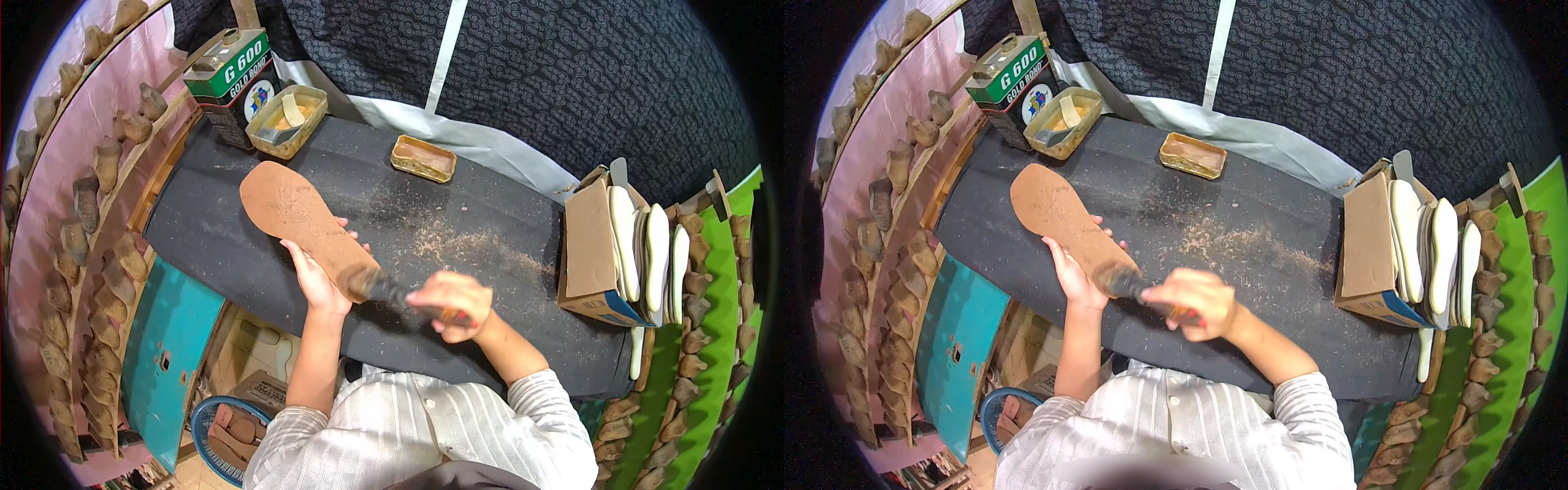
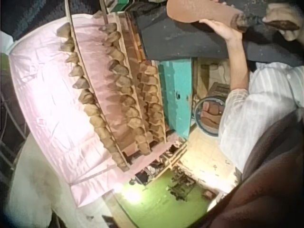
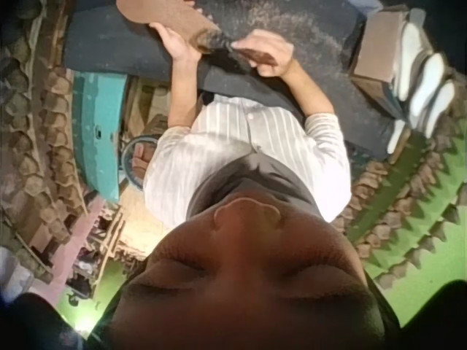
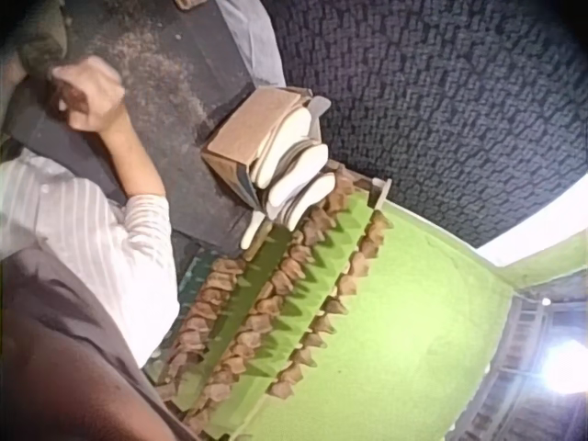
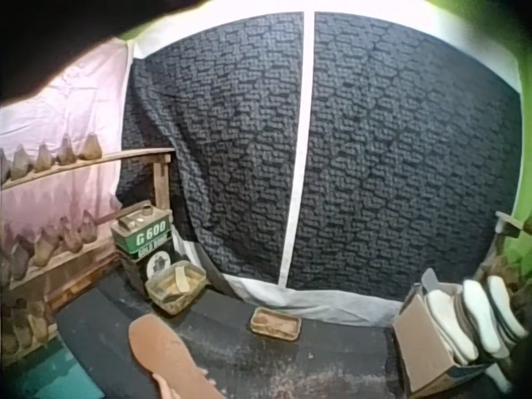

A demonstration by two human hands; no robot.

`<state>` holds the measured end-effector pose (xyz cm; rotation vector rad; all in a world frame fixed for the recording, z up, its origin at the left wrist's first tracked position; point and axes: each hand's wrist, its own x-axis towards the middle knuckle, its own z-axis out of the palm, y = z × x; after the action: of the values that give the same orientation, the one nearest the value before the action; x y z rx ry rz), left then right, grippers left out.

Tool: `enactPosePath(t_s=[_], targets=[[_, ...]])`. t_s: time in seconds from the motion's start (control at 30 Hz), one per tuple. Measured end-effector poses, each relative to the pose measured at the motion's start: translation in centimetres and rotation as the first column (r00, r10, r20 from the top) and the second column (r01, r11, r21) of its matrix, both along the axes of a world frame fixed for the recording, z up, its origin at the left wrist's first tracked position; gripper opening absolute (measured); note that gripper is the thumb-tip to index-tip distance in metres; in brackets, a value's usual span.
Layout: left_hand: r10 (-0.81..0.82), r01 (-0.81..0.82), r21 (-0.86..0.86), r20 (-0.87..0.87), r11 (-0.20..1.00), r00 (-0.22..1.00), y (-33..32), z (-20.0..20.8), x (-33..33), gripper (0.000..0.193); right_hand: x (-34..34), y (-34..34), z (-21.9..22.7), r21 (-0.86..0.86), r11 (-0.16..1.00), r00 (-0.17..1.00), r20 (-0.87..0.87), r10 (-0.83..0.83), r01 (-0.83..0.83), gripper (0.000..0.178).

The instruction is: Applying glue to the surface of a shoe sole using a small brush.

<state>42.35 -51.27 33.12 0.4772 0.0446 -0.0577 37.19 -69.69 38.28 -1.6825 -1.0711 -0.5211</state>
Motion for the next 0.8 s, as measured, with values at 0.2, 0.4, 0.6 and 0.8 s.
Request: enactPosePath(t_s=[0.2, 0.4, 0.6, 0.8], targets=[[-0.010, 0.012, -0.023, 0.087, 1.000, 0.996, 0.6, -0.3, 0.3, 0.070, -1.5, 0.3, -1.2, -0.139, 0.990, 0.994, 0.108, 0.009, 0.006, 0.045], [-0.007, 0.016, -0.090, 0.104, 0.996, 0.995, 0.4, -0.3, 0.1, 0.068, -1.9, -0.5, -0.9, -0.139, 0.985, 0.989, 0.121, -0.087, 0.103, 0.041], [-0.016, 0.037, -0.134, 0.150, 0.990, 0.989, 0.2, -0.2, 0.2, 0.061, -2.1, 0.1, -1.0, -0.171, 0.985, 0.992, 0.125, 0.010, 0.011, 0.028], [-0.005, 0.021, -0.118, 0.140, 0.993, 0.990, 0.2, -0.1, 0.2, 0.065, -1.9, -1.8, -0.4, -0.084, 0.978, 0.979, 0.090, -0.183, 0.191, 0.041]])
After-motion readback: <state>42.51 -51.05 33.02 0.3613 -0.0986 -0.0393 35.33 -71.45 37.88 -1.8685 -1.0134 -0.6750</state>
